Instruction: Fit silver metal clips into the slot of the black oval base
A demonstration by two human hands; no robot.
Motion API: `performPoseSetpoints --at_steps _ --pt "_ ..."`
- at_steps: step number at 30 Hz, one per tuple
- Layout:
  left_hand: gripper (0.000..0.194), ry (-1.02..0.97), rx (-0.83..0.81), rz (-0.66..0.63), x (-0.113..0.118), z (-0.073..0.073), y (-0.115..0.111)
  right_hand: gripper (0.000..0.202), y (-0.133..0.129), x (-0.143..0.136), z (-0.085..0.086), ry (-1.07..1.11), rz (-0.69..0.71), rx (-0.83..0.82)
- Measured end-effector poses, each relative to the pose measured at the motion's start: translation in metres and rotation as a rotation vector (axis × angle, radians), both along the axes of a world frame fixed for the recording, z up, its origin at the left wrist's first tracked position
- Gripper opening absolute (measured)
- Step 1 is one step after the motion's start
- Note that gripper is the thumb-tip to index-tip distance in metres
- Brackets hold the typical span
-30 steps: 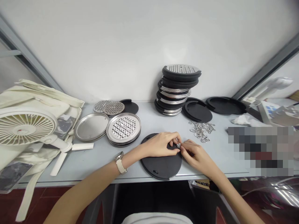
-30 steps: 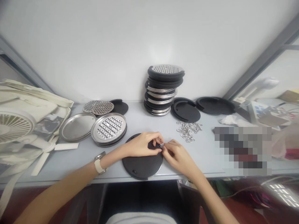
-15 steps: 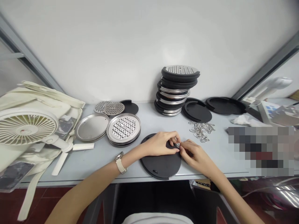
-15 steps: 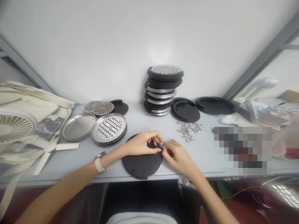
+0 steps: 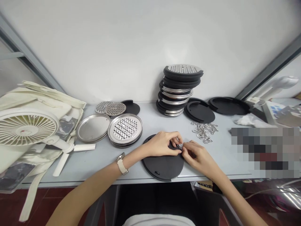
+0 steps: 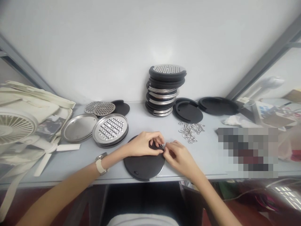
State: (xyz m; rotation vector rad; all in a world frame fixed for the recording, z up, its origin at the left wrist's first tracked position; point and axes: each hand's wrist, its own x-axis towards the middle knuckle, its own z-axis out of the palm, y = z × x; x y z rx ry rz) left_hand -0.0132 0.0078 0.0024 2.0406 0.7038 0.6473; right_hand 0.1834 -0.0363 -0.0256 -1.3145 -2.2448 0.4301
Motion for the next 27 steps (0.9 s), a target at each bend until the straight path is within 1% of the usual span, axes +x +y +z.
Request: performPoseSetpoints --at_steps 6,10,13,16,19,23,27 --pt "0.026 -0.006 -0.033 0.003 0.0002 -0.0006 0.0 0.029 0.0004 -0.0002 0.0002 -0.015 -0.008 -0.01" --pt "0.025 -0.049 -0.043 -0.026 -0.0006 -0.0033 0.0013 0.029 0.0005 0.0006 0.0017 -0.003 0.031 -0.035" --pt "0.025 -0.051 0.005 -0.048 -0.0005 -0.0027 0.0017 0.028 0.0005 0.0008 0.0028 0.012 0.051 -0.047" --pt "0.025 0.0 0.078 -0.025 0.0002 0.0 0.0007 0.027 0.0003 0.0008 0.0031 0.023 0.052 -0.054" --pt "0.024 0.039 0.114 -0.004 0.0007 0.0016 -0.0004 0.028 0.0001 0.0008 0.0027 0.03 0.051 -0.063" --pt "0.024 0.023 0.164 0.001 0.0006 -0.0002 0.0004 0.03 0.0003 0.0014 0.0017 0.025 0.055 -0.074" --pt "0.023 0.005 0.124 -0.032 0.0006 -0.0018 0.0015 0.031 0.0009 0.0028 0.0002 0.017 0.045 -0.086"
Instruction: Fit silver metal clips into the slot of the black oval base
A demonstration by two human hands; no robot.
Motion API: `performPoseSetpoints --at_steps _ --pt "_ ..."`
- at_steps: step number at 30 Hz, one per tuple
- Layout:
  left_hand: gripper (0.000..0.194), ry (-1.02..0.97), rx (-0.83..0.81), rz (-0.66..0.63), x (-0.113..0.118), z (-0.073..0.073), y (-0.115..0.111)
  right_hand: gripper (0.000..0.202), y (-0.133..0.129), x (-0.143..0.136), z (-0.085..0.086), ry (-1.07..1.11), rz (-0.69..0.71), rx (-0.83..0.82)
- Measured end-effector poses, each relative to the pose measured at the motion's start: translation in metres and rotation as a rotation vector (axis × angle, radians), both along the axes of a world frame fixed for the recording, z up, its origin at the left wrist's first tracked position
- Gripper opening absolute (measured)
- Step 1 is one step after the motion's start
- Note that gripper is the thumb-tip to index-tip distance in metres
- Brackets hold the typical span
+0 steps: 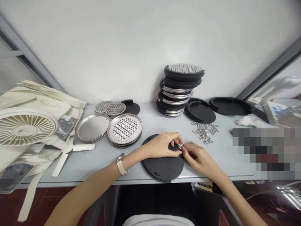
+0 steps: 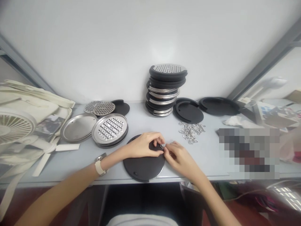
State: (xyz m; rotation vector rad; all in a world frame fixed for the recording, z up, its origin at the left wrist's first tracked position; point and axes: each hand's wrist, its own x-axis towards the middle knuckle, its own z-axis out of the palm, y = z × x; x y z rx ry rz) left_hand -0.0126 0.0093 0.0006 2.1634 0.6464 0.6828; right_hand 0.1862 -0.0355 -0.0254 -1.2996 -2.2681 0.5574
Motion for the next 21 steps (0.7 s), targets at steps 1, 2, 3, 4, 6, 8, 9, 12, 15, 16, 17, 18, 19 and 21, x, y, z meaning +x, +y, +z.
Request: performPoseSetpoints --at_steps 1,2,3,4,6,8,9,12,15,16,17,18,19,21 --pt "0.023 0.002 -0.019 -0.006 0.0 0.0001 0.0 0.032 0.0002 0.0002 -0.0003 0.0 -0.003 -0.001" --pt "0.023 0.007 -0.033 -0.008 -0.0001 0.0004 -0.0001 0.032 0.0003 0.0003 -0.0005 0.0 -0.006 -0.001" --pt "0.023 0.012 -0.04 -0.01 -0.0001 0.0007 -0.0002 0.032 0.0005 0.0003 -0.0006 0.0 -0.008 -0.003" --pt "0.022 0.014 -0.04 -0.012 -0.0002 0.0009 -0.0003 0.033 0.0006 0.0001 -0.0006 0.001 -0.01 -0.003" --pt "0.022 0.009 -0.022 -0.012 -0.0002 0.001 -0.0005 0.033 0.0007 -0.0004 -0.0002 0.006 -0.013 -0.002" --pt "0.026 0.004 -0.002 -0.001 0.0 0.0011 -0.0007 0.034 0.0006 -0.0008 0.0004 0.014 -0.013 -0.001" --pt "0.029 0.005 0.006 0.01 0.0001 0.0012 -0.001 0.033 0.0005 -0.0009 0.0006 0.018 -0.01 -0.001" --pt "0.037 0.028 0.031 0.024 0.0004 0.0028 -0.0021 0.033 0.0002 -0.0004 0.0002 0.023 0.003 -0.004" --pt "0.038 0.064 0.066 0.028 0.0003 0.0043 -0.0032 0.033 0.0007 0.0003 -0.0016 0.026 0.01 0.003" --pt "0.038 0.074 0.073 0.031 0.0002 0.0043 -0.0034 0.033 0.0011 0.0005 -0.0023 0.026 0.01 0.003" --pt "0.038 0.084 0.077 0.034 0.0001 0.0041 -0.0034 0.033 0.0015 0.0007 -0.0029 0.024 0.01 0.001" --pt "0.038 0.092 0.077 0.037 0.0 0.0037 -0.0032 0.033 0.0018 0.0009 -0.0034 0.023 0.006 -0.001" --pt "0.038 0.099 0.072 0.036 -0.0001 0.0033 -0.003 0.033 0.002 0.0011 -0.0037 0.017 0.006 -0.007" --pt "0.039 0.102 0.054 0.027 -0.0001 0.0023 -0.0024 0.033 0.0019 0.0014 -0.0038 0.003 0.0 -0.011"
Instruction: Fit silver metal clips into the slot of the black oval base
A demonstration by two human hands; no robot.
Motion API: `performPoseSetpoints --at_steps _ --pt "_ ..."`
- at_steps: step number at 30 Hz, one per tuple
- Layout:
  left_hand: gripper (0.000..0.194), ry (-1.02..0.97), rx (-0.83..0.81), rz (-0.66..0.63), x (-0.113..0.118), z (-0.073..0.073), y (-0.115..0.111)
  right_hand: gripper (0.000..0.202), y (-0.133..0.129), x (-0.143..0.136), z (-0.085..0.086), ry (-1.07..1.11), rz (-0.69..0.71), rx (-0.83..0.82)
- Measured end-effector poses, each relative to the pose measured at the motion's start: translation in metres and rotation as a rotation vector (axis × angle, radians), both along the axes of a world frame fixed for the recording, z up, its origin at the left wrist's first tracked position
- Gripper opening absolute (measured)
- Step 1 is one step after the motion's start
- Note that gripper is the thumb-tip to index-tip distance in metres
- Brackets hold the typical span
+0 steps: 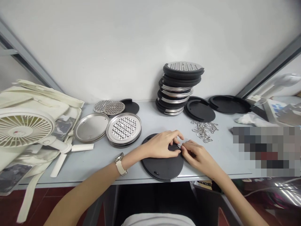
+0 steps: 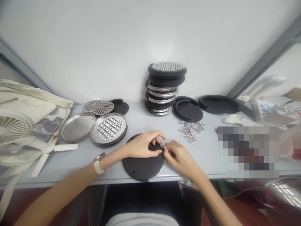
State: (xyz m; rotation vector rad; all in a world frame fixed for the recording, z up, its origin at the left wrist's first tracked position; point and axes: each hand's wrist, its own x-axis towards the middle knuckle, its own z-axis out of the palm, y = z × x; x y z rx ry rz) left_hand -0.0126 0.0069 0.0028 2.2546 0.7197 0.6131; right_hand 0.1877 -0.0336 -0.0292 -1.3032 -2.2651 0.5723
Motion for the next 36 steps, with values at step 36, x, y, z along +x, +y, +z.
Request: performPoseSetpoints --at_steps 36 --pt "0.04 -0.048 -0.069 -0.067 -0.0014 -0.0003 0.0002 0.03 -0.0005 -0.0011 0.001 0.002 0.011 -0.003"
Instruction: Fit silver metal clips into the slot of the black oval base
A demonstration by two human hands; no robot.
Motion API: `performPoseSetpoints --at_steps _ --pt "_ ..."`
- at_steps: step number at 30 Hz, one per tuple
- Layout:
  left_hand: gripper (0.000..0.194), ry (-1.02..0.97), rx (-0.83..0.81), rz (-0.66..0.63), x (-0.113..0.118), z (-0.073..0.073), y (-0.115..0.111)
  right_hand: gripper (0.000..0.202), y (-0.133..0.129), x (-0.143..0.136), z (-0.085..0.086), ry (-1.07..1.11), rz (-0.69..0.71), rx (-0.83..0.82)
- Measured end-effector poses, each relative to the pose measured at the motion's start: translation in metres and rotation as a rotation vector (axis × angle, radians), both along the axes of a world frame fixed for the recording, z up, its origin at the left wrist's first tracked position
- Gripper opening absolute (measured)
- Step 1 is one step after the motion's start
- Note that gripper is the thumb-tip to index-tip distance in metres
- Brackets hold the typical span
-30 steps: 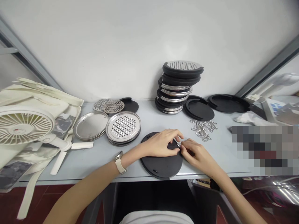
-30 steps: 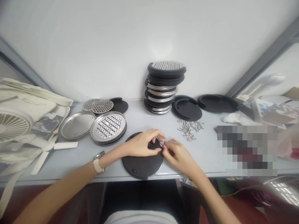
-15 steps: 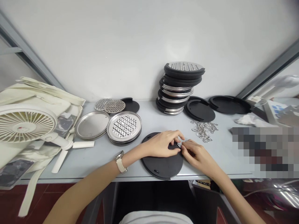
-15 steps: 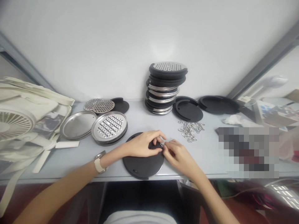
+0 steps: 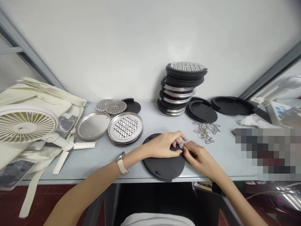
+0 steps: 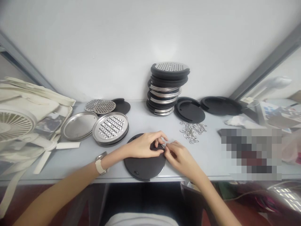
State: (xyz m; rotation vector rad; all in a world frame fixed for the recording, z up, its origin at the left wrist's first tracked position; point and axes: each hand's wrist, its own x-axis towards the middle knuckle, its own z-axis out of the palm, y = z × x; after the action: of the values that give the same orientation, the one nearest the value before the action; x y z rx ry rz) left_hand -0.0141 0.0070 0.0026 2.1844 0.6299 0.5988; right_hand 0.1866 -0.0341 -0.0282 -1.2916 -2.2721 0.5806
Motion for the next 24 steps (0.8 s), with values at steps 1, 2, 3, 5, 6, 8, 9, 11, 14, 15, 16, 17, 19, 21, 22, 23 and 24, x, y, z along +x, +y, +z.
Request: performPoseSetpoints --at_steps 1,2,3,5,6,8,9,11,14,15,16,17,19,21,22,23,24 --pt "0.04 0.001 -0.001 -0.001 -0.0001 0.0001 0.0 0.03 0.0001 -0.0003 0.0002 -0.001 0.001 0.001" --pt "0.04 0.004 -0.002 -0.001 0.0 0.0002 -0.0002 0.029 0.0002 -0.0005 0.0003 -0.002 0.0 0.001" --pt "0.04 0.005 -0.003 0.0 0.0001 0.0004 -0.0003 0.029 0.0003 -0.0007 0.0005 -0.004 -0.002 0.0" --pt "0.039 0.003 -0.002 0.006 0.0006 0.0005 -0.0007 0.029 0.0003 -0.001 0.0009 -0.007 -0.003 -0.002" --pt "0.039 0.0 -0.003 0.008 0.0009 0.0005 -0.0007 0.029 0.0002 -0.001 0.001 -0.008 -0.004 -0.001" --pt "0.039 -0.005 -0.009 0.007 0.0012 0.0006 -0.0006 0.029 -0.0002 -0.0007 0.0012 -0.01 -0.006 0.004" --pt "0.038 -0.005 -0.014 0.003 0.0013 0.0007 -0.0004 0.029 -0.0004 -0.0005 0.0012 -0.01 -0.006 0.007" --pt "0.036 0.0 -0.027 -0.011 0.0013 0.0011 0.0 0.029 -0.0008 -0.0002 0.0013 -0.01 -0.005 0.01" --pt "0.036 -0.005 -0.036 -0.02 0.001 0.0018 0.0006 0.029 -0.001 -0.0002 0.0016 -0.003 -0.003 0.01" --pt "0.036 -0.009 -0.039 -0.022 0.0009 0.0019 0.0007 0.029 -0.001 -0.0002 0.0017 0.001 -0.004 0.008" --pt "0.036 -0.014 -0.041 -0.023 0.0009 0.0019 0.0007 0.029 -0.0009 -0.0002 0.0018 0.007 -0.007 0.004" --pt "0.035 -0.019 -0.044 -0.025 0.0009 0.0017 0.0008 0.029 -0.0007 -0.0001 0.0018 0.015 -0.011 -0.004" --pt "0.035 -0.027 -0.049 -0.027 0.001 0.0009 0.001 0.031 -0.0002 0.0005 0.0019 0.034 -0.014 -0.034" --pt "0.035 -0.037 -0.05 -0.023 0.0011 -0.0002 0.0013 0.032 0.0006 0.0012 0.0017 0.051 -0.011 -0.066" --pt "0.035 -0.041 -0.049 -0.023 0.0011 -0.0007 0.0015 0.032 0.001 0.0016 0.0015 0.057 -0.008 -0.078" --pt "0.035 -0.045 -0.048 -0.025 0.001 -0.001 0.0016 0.032 0.0015 0.0019 0.0013 0.063 -0.005 -0.086" --pt "0.036 -0.048 -0.047 -0.026 0.0009 -0.0012 0.0017 0.032 0.0018 0.0022 0.0011 0.069 -0.003 -0.09"
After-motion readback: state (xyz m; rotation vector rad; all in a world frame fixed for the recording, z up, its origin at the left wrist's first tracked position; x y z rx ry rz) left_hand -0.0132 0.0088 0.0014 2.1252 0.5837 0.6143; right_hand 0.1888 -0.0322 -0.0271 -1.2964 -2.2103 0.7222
